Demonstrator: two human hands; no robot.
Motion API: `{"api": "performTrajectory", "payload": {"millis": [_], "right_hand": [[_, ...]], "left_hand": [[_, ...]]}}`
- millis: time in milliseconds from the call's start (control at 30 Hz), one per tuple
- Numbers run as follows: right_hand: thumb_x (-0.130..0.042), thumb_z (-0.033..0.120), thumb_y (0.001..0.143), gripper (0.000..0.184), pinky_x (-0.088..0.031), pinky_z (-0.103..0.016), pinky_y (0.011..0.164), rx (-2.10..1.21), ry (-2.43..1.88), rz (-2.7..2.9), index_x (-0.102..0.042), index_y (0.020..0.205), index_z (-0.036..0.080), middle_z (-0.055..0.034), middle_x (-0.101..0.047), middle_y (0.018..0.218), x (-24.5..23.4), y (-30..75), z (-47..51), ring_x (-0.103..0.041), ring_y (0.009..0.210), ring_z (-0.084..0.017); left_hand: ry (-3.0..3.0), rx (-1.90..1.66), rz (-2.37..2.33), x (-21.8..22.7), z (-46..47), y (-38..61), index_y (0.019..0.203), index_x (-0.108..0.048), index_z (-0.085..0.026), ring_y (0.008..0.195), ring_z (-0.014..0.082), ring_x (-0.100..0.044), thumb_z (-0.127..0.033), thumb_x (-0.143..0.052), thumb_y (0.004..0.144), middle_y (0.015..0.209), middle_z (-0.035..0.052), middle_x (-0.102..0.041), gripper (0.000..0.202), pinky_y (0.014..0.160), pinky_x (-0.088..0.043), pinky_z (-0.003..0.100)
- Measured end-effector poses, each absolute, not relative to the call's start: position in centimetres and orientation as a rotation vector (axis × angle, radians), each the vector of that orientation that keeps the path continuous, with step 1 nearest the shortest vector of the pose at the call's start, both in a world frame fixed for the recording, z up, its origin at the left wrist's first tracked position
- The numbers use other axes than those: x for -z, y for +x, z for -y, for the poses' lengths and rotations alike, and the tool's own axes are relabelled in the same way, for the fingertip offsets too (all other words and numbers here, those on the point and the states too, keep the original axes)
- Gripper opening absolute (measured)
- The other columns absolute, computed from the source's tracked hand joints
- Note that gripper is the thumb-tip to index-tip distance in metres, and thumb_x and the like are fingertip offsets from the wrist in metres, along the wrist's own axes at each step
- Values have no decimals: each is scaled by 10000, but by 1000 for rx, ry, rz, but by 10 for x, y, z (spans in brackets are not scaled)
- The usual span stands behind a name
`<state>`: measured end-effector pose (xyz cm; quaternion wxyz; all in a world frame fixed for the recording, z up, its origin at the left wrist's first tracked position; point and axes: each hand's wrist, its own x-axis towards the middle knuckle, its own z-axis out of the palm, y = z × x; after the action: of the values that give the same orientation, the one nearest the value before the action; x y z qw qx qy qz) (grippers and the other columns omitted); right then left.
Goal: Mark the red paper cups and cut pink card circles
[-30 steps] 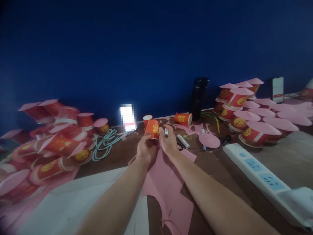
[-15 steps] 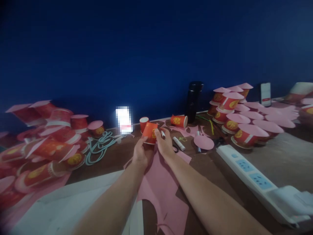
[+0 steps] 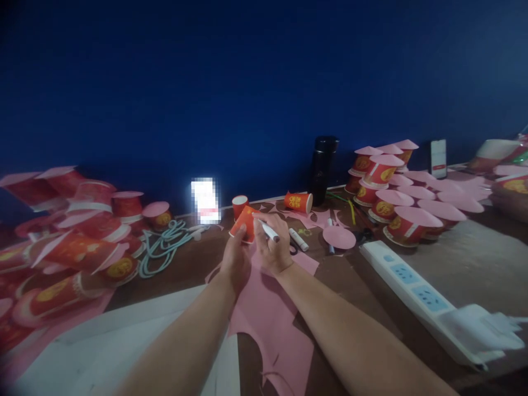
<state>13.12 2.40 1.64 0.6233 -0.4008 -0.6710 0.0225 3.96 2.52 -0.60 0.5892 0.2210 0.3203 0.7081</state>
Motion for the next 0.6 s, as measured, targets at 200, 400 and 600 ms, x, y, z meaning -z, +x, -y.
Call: {"api": "performTrajectory", "payload": {"millis": [200,400,600], "right_hand": [[-468,264,920,152,-480,-405,812,-25,-971,1553,-611,960,235,-67,-672,891,-15,128,-25,-625,862,-212],[-465,260,918,152,-474,-404,826,-25,-957,1580,-604,956,211,-68,-679,907,-15,128,-24,-625,888,-211],[-474,258,916,143,-465,-399,837,-23,-980,1577,-605,941,207,-64,-680,906,-12,128,-25,-629,882,-204]], "left_hand": [[535,-1627,-755,4,-25,39,934,-663,-163,934,173,-612,-352,-717,706,917,48,-671,301,951,-387,347],[575,-1637,-777,3,-27,39,908,-675,-170,917,175,-611,-352,-708,704,922,47,-675,276,933,-401,348],[585,-1622,-774,4,-26,40,924,-678,-181,933,173,-607,-371,-707,708,948,49,-678,289,945,-397,347]]}}
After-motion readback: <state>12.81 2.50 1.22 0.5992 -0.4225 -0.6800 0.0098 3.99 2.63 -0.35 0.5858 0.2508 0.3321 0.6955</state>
